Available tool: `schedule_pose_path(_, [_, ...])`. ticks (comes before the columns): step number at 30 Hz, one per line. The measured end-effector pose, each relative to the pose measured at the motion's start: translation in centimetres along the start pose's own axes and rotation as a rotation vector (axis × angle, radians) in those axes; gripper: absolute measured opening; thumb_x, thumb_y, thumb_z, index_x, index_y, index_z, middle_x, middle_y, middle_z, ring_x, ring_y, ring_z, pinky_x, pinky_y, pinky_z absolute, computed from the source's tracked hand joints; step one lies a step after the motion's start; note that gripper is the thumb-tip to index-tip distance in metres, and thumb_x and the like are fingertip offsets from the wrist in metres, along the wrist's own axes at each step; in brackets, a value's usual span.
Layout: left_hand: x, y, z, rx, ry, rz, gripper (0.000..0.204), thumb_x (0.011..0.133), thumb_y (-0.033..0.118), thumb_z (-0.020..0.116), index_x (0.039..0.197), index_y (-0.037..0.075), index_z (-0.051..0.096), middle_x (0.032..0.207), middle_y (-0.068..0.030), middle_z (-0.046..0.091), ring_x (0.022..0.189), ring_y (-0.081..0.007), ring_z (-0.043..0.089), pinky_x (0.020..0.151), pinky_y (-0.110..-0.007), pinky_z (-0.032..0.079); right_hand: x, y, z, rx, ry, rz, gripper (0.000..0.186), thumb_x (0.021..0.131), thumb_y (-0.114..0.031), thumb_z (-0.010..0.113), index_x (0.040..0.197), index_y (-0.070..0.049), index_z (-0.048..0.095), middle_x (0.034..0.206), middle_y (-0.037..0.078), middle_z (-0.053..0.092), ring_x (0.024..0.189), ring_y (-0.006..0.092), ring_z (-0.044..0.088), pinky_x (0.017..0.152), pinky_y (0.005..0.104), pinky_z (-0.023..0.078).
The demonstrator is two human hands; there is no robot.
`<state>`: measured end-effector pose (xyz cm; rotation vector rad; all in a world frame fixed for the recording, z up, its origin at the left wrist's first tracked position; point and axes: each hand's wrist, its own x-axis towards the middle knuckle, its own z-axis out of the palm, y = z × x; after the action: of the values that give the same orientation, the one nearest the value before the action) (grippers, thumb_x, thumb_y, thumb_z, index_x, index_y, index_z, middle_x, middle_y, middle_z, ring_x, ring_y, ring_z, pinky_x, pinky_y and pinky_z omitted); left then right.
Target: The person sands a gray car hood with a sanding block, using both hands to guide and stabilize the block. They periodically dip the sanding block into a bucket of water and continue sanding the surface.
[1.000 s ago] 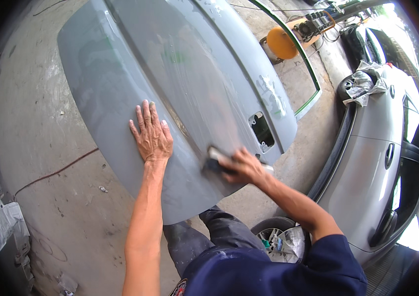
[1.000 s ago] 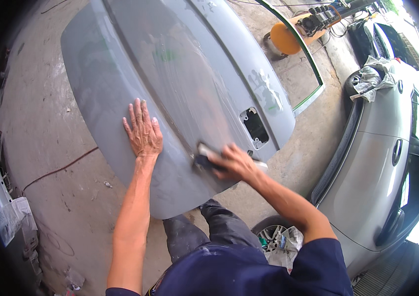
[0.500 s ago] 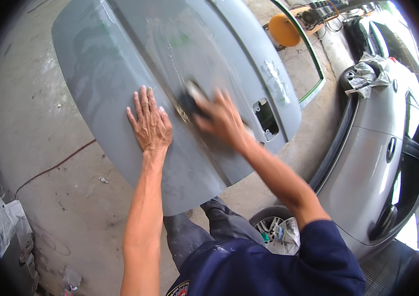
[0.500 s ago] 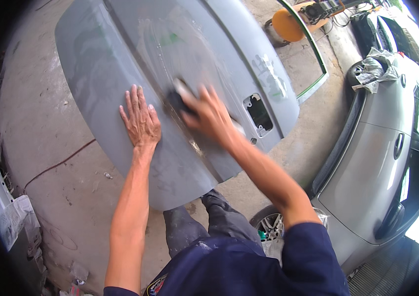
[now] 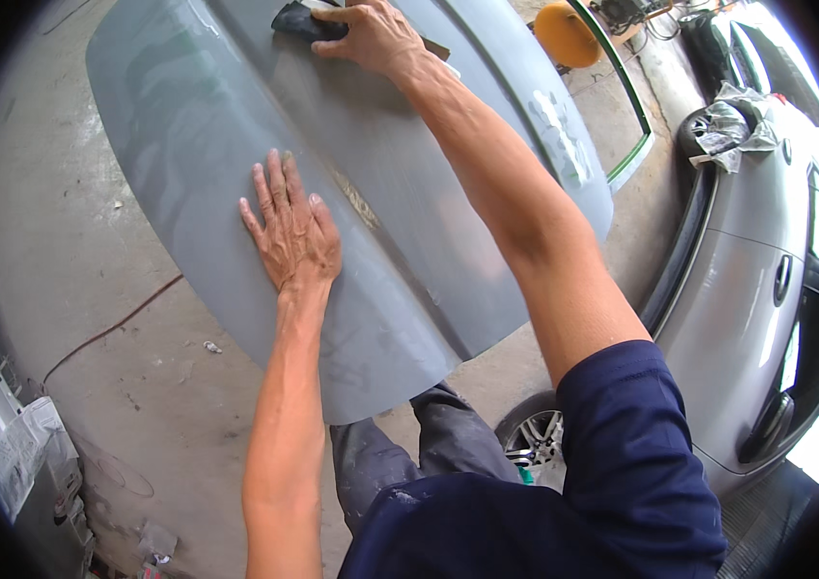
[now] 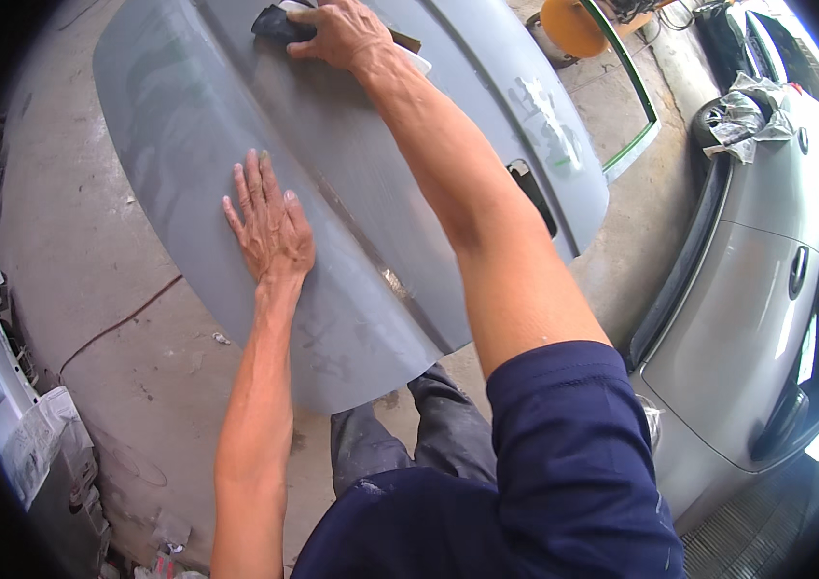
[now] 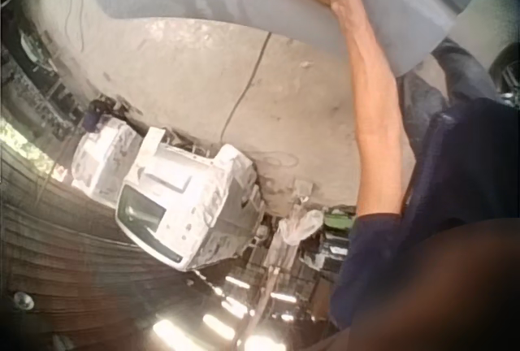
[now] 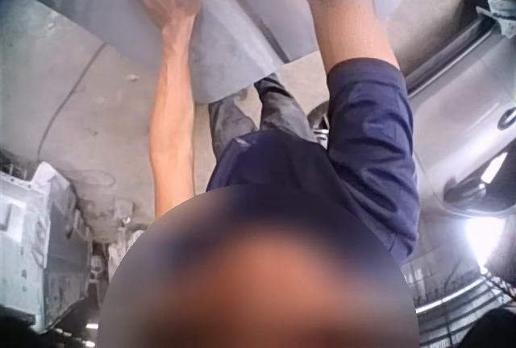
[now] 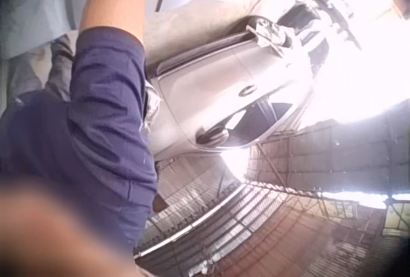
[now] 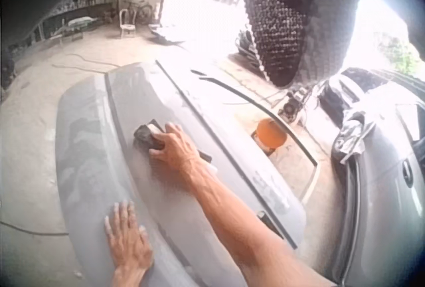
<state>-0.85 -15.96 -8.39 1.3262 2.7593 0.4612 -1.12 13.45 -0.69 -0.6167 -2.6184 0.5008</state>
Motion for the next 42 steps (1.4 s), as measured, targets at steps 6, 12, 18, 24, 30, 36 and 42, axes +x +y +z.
schedule_pose_path(6, [0.6, 0.1, 0.0, -0.074, 0.051, -0.035, 0.068, 0.114, 0.036, 0.029, 0.178, 0.013, 0.023, 0.186, -0.0062, 0.020, 0.172, -0.0272, 0.017, 0.140, -0.057, 0.010, -14.6, -2.2, -1.2, -0.051, 0.106, -0.105, 0.053, 0.081, -0.033, 0.089, 0.133, -0.026, 0.080, 0.110, 0.013, 0.060, 0.110, 0.0353, 0.061, 0.095, 0.0467, 0.058])
schedule_pose_path(12, [1.0, 0.0, 0.4, -0.064, 0.052, -0.041, 0.067, 0.116, 0.038, 0.025, 0.178, 0.013, 0.021, 0.186, -0.0061, 0.019, 0.172, -0.0258, 0.017, 0.140, -0.056, 0.011, -41.3, -7.5, -8.8, -0.012, -0.137, -0.212, 0.079, 0.076, -0.033, 0.092, 0.150, -0.023, 0.068, 0.100, 0.007, 0.050, 0.092, 0.0272, 0.054, 0.078, 0.0404, 0.054])
schedule_pose_path(18, [1.6, 0.2, -0.8, 0.012, -0.019, -0.081, 0.072, 0.117, 0.047, 0.025, 0.178, 0.008, 0.020, 0.186, -0.0108, 0.017, 0.172, -0.0289, 0.014, 0.140, -0.055, 0.009, -56.8, -6.6, -15.6, 0.080, -0.288, 0.163, 0.087, 0.066, -0.028, 0.099, 0.148, -0.023, 0.070, 0.106, 0.009, 0.053, 0.097, 0.0313, 0.055, 0.087, 0.0444, 0.053])
schedule_pose_path(24, [0.8, 8.2, 1.0, -0.086, -0.061, 0.068, 0.082, 0.117, 0.055, 0.026, 0.175, -0.002, 0.019, 0.185, -0.0216, 0.014, 0.172, -0.0359, 0.009, 0.140, -0.055, 0.007, -68.7, -8.6, -18.3, 0.018, -0.152, 0.745, 0.069, 0.070, -0.026, 0.095, 0.136, -0.014, 0.079, 0.105, 0.015, 0.056, 0.101, 0.0356, 0.057, 0.089, 0.0478, 0.054])
schedule_pose_path(30, [7.2, 15.1, 3.3, 0.001, -0.015, -0.008, 0.090, 0.115, 0.062, 0.024, 0.175, -0.006, 0.015, 0.185, -0.0249, 0.011, 0.172, -0.0366, 0.009, 0.140, -0.051, 0.006, -77.6, -11.5, -19.9, 0.002, -0.135, 1.052, 0.065, 0.070, -0.023, 0.094, 0.130, -0.001, 0.079, 0.100, 0.016, 0.055, 0.100, 0.0339, 0.057, 0.092, 0.0447, 0.051])
schedule_pose_path(36, [17.2, 14.7, 3.3, 0.038, 0.017, -0.009, 0.091, 0.115, 0.064, 0.024, 0.175, -0.004, 0.015, 0.185, -0.0231, 0.012, 0.172, -0.0355, 0.010, 0.141, -0.050, 0.008, -82.7, -13.9, -20.0, 0.025, -0.147, 1.242, 0.068, 0.069, -0.026, 0.094, 0.131, -0.002, 0.080, 0.099, 0.015, 0.057, 0.100, 0.0344, 0.058, 0.092, 0.0458, 0.051])
schedule_pose_path(42, [13.4, 16.6, 3.7, 0.046, 0.004, -0.010, 0.089, 0.116, 0.062, 0.022, 0.176, -0.003, 0.014, 0.185, -0.0234, 0.011, 0.172, -0.0349, 0.010, 0.141, -0.048, 0.009, -84.2, -13.8, -19.5, 0.072, -0.168, 1.326, 0.068, 0.070, -0.029, 0.093, 0.131, -0.003, 0.080, 0.102, 0.015, 0.058, 0.102, 0.0344, 0.059, 0.094, 0.0461, 0.052])
